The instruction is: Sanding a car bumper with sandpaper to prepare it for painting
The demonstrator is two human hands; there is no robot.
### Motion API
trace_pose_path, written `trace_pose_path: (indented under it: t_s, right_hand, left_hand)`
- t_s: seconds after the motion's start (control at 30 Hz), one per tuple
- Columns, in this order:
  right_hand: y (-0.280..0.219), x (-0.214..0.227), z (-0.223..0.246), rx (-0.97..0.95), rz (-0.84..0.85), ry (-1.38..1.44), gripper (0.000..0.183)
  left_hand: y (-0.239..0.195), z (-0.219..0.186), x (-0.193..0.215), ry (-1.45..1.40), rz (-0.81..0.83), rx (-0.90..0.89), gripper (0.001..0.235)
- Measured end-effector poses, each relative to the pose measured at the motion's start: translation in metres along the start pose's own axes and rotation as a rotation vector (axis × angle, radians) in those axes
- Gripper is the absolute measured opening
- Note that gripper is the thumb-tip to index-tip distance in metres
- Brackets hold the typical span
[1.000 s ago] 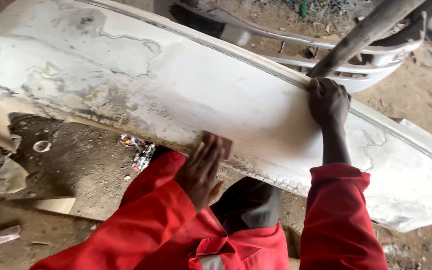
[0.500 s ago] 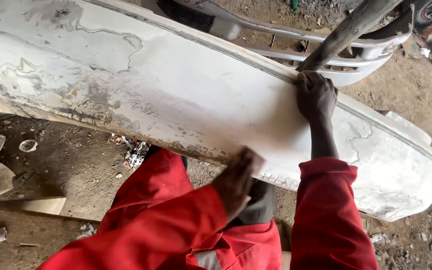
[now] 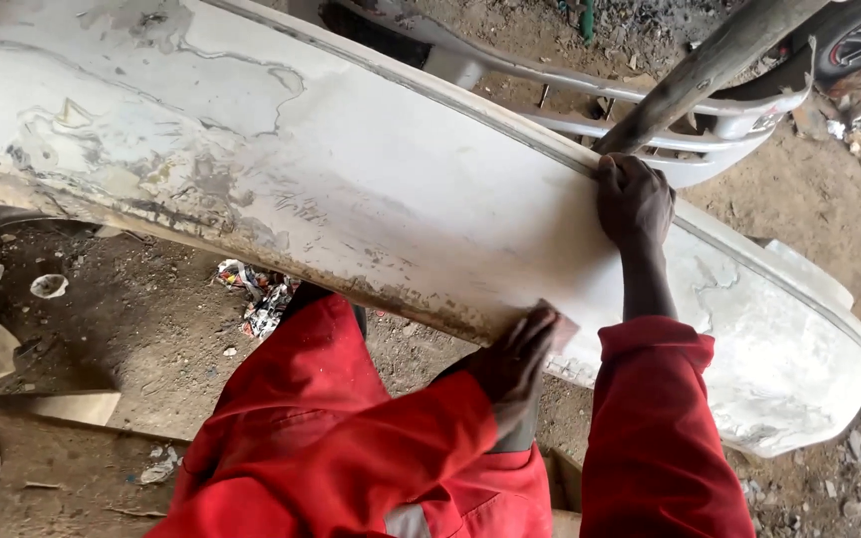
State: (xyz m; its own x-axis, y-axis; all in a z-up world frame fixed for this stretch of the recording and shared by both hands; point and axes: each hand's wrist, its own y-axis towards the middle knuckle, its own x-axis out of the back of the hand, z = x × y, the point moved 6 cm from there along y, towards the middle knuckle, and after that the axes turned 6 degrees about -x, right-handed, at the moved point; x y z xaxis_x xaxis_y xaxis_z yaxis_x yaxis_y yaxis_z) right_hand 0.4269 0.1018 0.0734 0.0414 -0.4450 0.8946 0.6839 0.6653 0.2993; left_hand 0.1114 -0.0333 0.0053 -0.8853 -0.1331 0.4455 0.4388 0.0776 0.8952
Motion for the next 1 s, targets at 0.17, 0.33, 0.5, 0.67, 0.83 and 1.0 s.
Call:
trace_pose_path:
  t_s: [0.17,0.33,0.5,0.67,0.83,1.0]
  right_hand:
    - [0.000,-0.002,0.001,0.028,0.016,-0.016,0.046]
    - [-0.003,0.003,0.001,0.036,0.017,-0.002,0.045]
    - [-0.003,0.001,0.003,0.050,0.013,-0.004,0.045]
    - [0.000,-0.002,0.001,0.010,0.031,-0.029,0.044]
    - [-0.002,-0.003,-0.002,0.005,0.019,-0.009,0.041]
    - [0.000,-0.004,-0.004,0.012,-0.009,0.011,0.042]
  left_hand:
    - [-0.013,0.059,0.065,-0.111,0.320,0.052,0.109]
    - [-0.012,0.076,0.090,0.063,0.384,0.050,0.077]
    - [-0.009,0.068,0.082,0.109,0.337,0.090,0.084]
    - [0.003,0.028,0.031,-0.089,0.088,0.033,0.068]
    - [-0.001,0.020,0.013,0.114,0.066,-0.030,0.055]
    - [0.013,0.019,0.032,0.180,0.027,-0.032,0.047]
